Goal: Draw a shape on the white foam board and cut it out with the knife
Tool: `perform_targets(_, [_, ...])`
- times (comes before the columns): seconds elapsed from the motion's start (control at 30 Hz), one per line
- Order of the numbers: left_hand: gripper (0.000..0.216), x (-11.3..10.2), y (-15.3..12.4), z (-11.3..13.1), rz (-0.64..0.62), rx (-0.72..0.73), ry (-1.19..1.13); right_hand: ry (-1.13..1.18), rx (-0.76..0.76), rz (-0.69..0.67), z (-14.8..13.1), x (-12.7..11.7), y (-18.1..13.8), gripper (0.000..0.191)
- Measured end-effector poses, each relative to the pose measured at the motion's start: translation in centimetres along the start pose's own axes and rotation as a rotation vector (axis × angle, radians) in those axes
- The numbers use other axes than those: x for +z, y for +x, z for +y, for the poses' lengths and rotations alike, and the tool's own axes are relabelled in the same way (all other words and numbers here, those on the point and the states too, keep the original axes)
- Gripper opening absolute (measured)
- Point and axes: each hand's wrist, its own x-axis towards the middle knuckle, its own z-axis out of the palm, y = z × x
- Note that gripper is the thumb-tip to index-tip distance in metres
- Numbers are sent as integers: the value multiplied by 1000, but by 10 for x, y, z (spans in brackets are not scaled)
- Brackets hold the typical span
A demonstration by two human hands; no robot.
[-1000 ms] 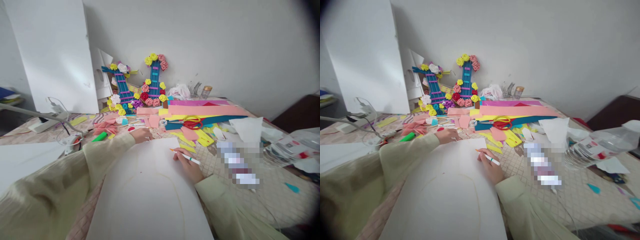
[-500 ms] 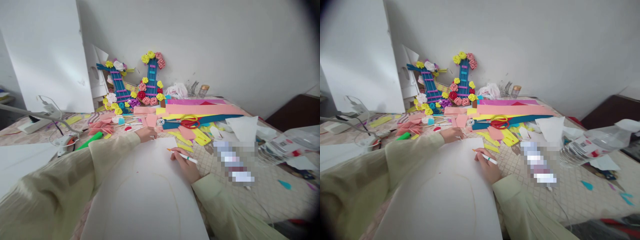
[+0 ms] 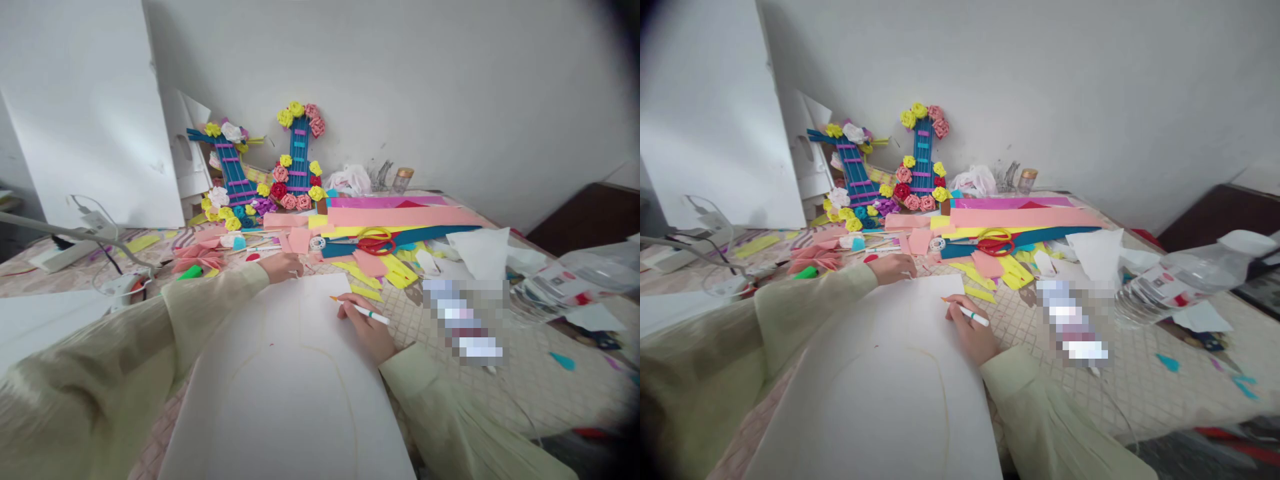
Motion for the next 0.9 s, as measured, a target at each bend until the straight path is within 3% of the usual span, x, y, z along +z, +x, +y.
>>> perform_targets(0.27, [16, 4, 6, 5, 10, -7, 2, 3, 3, -1, 1, 1, 0, 31])
perform_targets(0.57, [15, -16, -43, 0, 8, -50, 3, 25, 9, -10, 3, 1, 0, 30])
perform_targets(0.9, [17, 5, 14, 11, 1, -53, 8, 8, 6, -10, 4, 1, 0, 30])
